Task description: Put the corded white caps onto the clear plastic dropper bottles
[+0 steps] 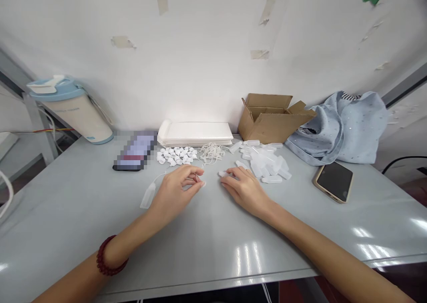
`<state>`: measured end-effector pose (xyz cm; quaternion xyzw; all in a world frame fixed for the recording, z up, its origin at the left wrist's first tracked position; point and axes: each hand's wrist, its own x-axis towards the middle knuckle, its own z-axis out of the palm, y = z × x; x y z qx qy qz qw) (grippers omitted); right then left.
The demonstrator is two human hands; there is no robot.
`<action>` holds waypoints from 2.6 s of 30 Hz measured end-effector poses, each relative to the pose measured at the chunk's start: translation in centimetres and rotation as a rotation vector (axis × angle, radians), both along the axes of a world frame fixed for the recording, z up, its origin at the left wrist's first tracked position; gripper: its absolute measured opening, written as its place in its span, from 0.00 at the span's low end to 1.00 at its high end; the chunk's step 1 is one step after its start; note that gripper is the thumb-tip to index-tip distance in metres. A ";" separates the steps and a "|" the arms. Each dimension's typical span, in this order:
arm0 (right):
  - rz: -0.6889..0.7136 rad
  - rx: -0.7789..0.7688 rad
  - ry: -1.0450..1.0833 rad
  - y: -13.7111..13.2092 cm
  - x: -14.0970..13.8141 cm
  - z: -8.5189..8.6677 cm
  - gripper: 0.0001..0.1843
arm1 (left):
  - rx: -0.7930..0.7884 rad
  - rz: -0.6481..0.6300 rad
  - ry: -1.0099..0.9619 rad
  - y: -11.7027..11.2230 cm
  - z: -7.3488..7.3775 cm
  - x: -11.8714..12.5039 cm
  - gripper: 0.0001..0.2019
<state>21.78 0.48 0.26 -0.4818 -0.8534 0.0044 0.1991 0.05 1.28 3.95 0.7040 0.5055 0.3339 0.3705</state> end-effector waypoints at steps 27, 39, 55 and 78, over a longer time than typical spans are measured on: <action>0.154 -0.225 0.628 -3.5 -1.7 1.2 0.19 | -0.317 -0.085 -0.391 -1.9 1.0 1.2 0.12; 0.154 -0.211 0.664 -3.5 -1.8 1.5 0.15 | -0.296 -0.193 -0.500 -1.9 0.8 1.1 0.12; 0.132 -0.108 0.601 -3.7 -1.9 1.4 0.13 | -0.215 -0.152 -0.304 -2.2 1.2 1.3 0.07; 0.204 -0.598 0.919 -4.2 -2.2 2.2 0.19 | -0.377 -0.207 -0.554 -1.6 0.4 1.1 0.13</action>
